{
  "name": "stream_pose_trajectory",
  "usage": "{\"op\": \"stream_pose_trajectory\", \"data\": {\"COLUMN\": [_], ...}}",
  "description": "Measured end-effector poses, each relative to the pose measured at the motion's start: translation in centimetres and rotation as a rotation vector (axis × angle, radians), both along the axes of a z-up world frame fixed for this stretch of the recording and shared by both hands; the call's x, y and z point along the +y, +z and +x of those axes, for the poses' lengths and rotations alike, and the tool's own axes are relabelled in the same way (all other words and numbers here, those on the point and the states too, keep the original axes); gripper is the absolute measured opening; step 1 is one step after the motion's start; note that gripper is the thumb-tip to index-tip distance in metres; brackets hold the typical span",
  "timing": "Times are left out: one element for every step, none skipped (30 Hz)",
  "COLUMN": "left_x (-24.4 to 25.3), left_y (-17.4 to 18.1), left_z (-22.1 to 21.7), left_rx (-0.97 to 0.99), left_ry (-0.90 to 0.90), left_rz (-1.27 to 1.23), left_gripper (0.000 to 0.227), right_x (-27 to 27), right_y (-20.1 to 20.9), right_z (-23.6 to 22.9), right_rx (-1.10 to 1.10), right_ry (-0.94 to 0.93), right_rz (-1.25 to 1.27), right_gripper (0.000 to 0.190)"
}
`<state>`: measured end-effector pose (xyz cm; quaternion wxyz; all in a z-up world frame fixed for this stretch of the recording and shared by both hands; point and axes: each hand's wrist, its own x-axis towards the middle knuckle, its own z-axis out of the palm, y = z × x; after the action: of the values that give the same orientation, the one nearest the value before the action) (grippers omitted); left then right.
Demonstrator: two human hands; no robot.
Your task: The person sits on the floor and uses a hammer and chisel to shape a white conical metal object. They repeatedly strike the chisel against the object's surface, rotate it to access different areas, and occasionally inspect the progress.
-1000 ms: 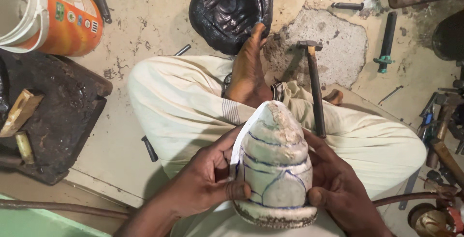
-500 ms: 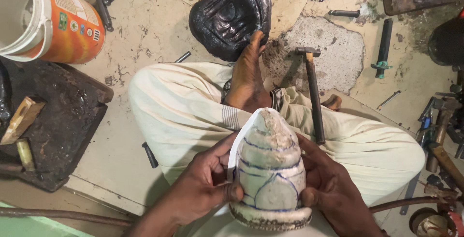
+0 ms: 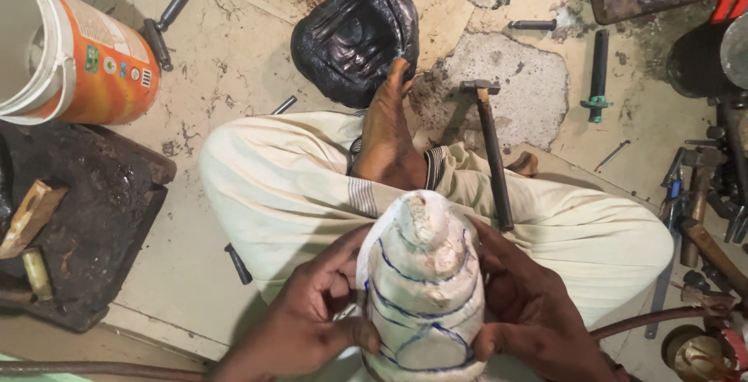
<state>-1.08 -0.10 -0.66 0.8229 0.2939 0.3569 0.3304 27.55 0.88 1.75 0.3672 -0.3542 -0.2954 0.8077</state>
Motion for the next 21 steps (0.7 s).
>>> {"op": "stream_pose_trajectory", "data": {"left_x": [0.6, 0.9, 1.3, 1.6, 1.8, 2.0, 2.0, 2.0, 1.9, 1.8, 1.8, 1.7, 1.6, 1.6, 1.7, 1.7, 1.9, 2.1, 2.5, 2.8, 3.1], "left_y": [-0.3, -0.3, -0.3, -0.3, -0.2, -0.3, -0.3, -0.4, -0.5, -0.7, -0.9, -1.2, -1.6, -1.9, -2.4, -2.7, -3.0, -3.2, -3.4, -3.4, -3.4], "left_z": [-0.1, -0.3, -0.4, -0.5, -0.6, -0.7, -0.7, -0.7, -0.7, -0.7, -0.6, -0.5, -0.4, -0.1, 0.3, 0.5, 0.8, 1.2, 1.5, 1.8, 2.1], "left_rx": [-0.033, -0.07, -0.109, -0.148, -0.175, -0.202, -0.23, -0.22, -0.209, -0.198, -0.206, -0.213, -0.22, -0.27, -0.321, -0.371, -0.351, -0.331, -0.311, -0.216, -0.12], "left_ry": [-0.016, 0.019, 0.054, 0.089, 0.099, 0.109, 0.119, 0.128, 0.139, 0.15, 0.158, 0.166, 0.176, 0.195, 0.215, 0.235, 0.256, 0.278, 0.298, 0.272, 0.245], "left_rz": [0.085, 0.064, 0.045, 0.026, 0.053, 0.08, 0.104, 0.083, 0.061, 0.039, 0.011, -0.016, -0.044, -0.017, 0.011, 0.038, -0.026, -0.091, -0.155, -0.035, 0.083], "left_gripper": [0.106, 0.104, 0.103, 0.102, 0.102, 0.102, 0.103, 0.101, 0.1, 0.098, 0.096, 0.095, 0.093, 0.089, 0.085, 0.08, 0.077, 0.074, 0.071, 0.067, 0.064], "right_x": [-0.1, -0.1, -0.1, -0.3, -0.4, -0.5, -0.8, -0.9, -1.0, -1.0, -0.9, -0.8, -0.6, -0.4, -0.3, 0.0, 0.3, 0.6, 0.9, 1.3, 1.6], "right_y": [-0.2, -0.4, -0.6, -0.7, -0.9, -1.1, -1.3, -1.5, -1.6, -1.6, -1.6, -1.5, -1.3, -1.2, -1.0, -0.9, -0.8, -0.7, -0.6, -0.5, -0.3], "right_z": [0.3, 0.7, 1.1, 1.4, 1.5, 1.6, 1.6, 1.5, 1.5, 1.4, 1.3, 1.2, 1.1, 0.9, 0.8, 0.6, 0.4, 0.2, 0.0, -0.2, -0.3], "right_rx": [-0.047, -0.093, -0.14, -0.189, -0.235, -0.281, -0.266, -0.251, -0.235, -0.232, -0.227, -0.222, -0.188, -0.153, -0.12, -0.071, -0.021, 0.029, -0.006, -0.04, -0.076], "right_ry": [-0.009, -0.02, -0.031, -0.046, -0.057, -0.069, -0.095, -0.12, -0.143, -0.173, -0.201, -0.229, -0.242, -0.255, -0.268, -0.28, -0.291, -0.301, -0.299, -0.296, -0.295], "right_rz": [-0.016, -0.032, -0.047, -0.092, -0.139, -0.186, -0.163, -0.139, -0.116, -0.135, -0.151, -0.167, -0.188, -0.208, -0.228, -0.215, -0.2, -0.185, -0.164, -0.143, -0.123], "right_gripper": [0.098, 0.091, 0.085, 0.076, 0.067, 0.059, 0.055, 0.052, 0.049, 0.049, 0.048, 0.047, 0.048, 0.05, 0.051, 0.052, 0.053, 0.054, 0.054, 0.055, 0.055]}}
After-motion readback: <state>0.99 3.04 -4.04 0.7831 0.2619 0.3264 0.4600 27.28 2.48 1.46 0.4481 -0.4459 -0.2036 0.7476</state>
